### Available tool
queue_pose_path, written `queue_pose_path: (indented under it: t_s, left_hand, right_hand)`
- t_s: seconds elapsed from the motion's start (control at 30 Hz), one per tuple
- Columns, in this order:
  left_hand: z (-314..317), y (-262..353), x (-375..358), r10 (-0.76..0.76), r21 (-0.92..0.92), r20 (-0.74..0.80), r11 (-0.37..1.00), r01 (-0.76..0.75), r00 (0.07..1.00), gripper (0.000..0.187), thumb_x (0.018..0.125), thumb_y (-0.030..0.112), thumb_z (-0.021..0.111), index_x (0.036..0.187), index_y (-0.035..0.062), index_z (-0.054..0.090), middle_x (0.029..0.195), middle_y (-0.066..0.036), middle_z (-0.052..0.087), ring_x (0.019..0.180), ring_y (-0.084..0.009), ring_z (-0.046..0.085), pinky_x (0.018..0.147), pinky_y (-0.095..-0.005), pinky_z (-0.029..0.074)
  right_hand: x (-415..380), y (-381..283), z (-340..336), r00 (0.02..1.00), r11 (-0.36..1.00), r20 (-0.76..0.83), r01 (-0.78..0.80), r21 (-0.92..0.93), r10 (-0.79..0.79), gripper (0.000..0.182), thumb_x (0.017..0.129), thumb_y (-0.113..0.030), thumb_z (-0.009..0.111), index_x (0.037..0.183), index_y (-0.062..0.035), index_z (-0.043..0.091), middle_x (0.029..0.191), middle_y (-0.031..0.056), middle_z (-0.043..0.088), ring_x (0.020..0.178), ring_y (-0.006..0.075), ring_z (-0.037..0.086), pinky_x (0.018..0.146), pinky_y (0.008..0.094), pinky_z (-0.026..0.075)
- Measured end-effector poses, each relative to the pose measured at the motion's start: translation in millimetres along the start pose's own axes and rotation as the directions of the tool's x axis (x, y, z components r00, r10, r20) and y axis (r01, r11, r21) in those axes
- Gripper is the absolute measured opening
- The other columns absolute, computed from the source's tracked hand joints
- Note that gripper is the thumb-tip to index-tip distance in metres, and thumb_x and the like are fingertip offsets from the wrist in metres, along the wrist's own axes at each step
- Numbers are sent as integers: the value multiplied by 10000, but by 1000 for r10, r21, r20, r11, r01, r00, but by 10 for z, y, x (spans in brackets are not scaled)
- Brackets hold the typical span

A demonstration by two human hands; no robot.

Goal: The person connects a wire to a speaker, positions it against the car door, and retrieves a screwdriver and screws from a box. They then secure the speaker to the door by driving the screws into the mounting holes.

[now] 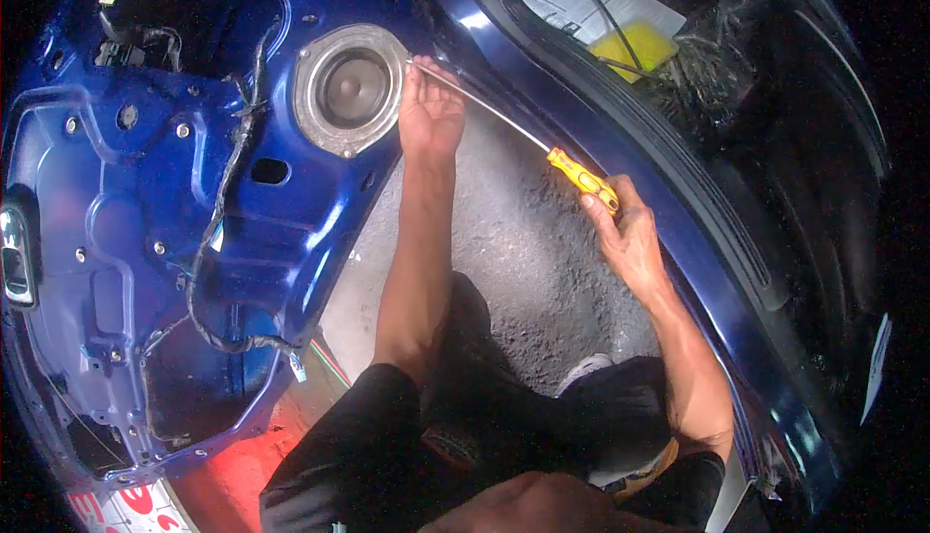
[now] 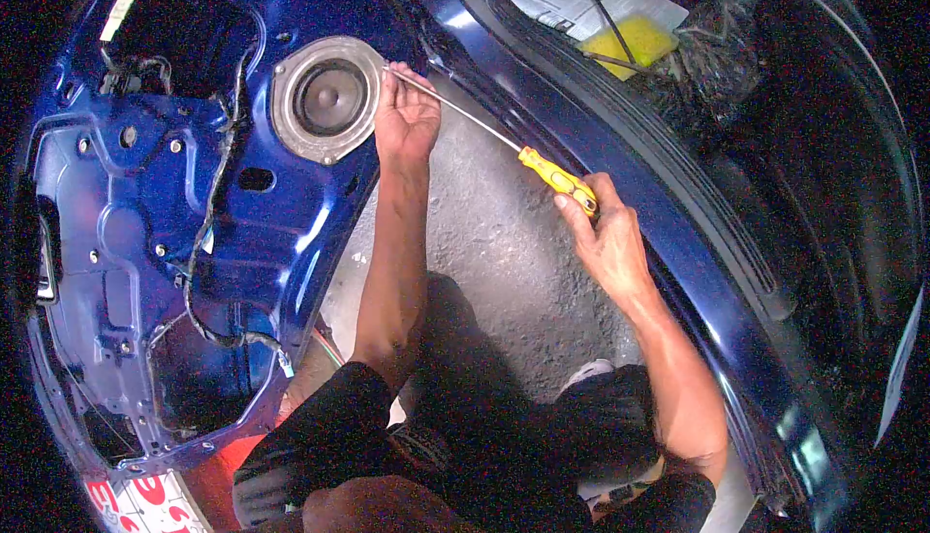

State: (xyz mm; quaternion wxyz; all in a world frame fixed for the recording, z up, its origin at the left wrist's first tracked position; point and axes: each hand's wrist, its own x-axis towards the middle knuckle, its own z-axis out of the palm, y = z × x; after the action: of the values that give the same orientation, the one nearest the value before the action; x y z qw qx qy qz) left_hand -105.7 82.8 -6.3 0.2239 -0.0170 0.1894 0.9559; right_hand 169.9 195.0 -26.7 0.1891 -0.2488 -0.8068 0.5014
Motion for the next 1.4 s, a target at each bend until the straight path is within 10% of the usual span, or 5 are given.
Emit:
queue_pose_path:
  t_s: [0.63, 0.87, 1.07, 1.17, 1.4]
  left_hand:
    - [1, 10, 5, -24, -24, -19, 999, 24, 1000, 133, 948, 164, 639, 1048, 76, 634, 997, -19, 670, 877, -134, 640, 815, -312, 541]
    - [-39, 20, 56, 13, 57, -11, 998, -13, 1000, 147, 944, 184, 652, 1036, 71, 637, 996, -24, 680, 881, -128, 637, 813, -303, 540]
    - [-12, 27, 23, 9, 41, -35, 999, -8, 999, 142, 939, 164, 658, 1039, 65, 646, 996, -41, 685, 888, -135, 639, 830, -298, 541]
    - [-22, 33, 32, 9, 41, -15, 999, -9, 1000, 147, 940, 155, 656, 1050, 58, 642, 998, -49, 679, 898, -140, 640, 842, -301, 543]
    - [-32, 3, 12, 38, 30, -12, 999, -38, 999, 158, 949, 122, 637, 1079, 34, 618, 1041, -64, 651, 941, -151, 628, 883, -308, 540]
  right_hand:
    - [-103, -180, -77, 917, 821, -160, 237, -519, -365, 349, 848, -269, 752, 1091, -88, 578, 804, 154, 652, 592, 341, 650, 522, 425, 500]
    - [-65, -29, 78, 994, 978, -81, 91, 190, -77, 280, 928, -277, 682, 991, -9, 630, 621, 22, 547, 513, 143, 512, 494, 333, 410]
    - [-40, -457, -155, 872, 852, 233, -477, 216, 430, 277, 945, -273, 659, 977, 0, 625, 692, 7, 541, 621, 88, 480, 549, 304, 409]
    - [-19, -91, 16, 997, 998, -69, 24, 52, -21, 264, 928, -256, 676, 1009, -15, 603, 705, 72, 596, 614, 187, 592, 571, 365, 461]
    - [2, -60, 8, 968, 972, -150, 179, -155, -202, 321, 885, -255, 716, 1062, -32, 567, 809, 198, 646, 714, 359, 665, 627, 417, 496]
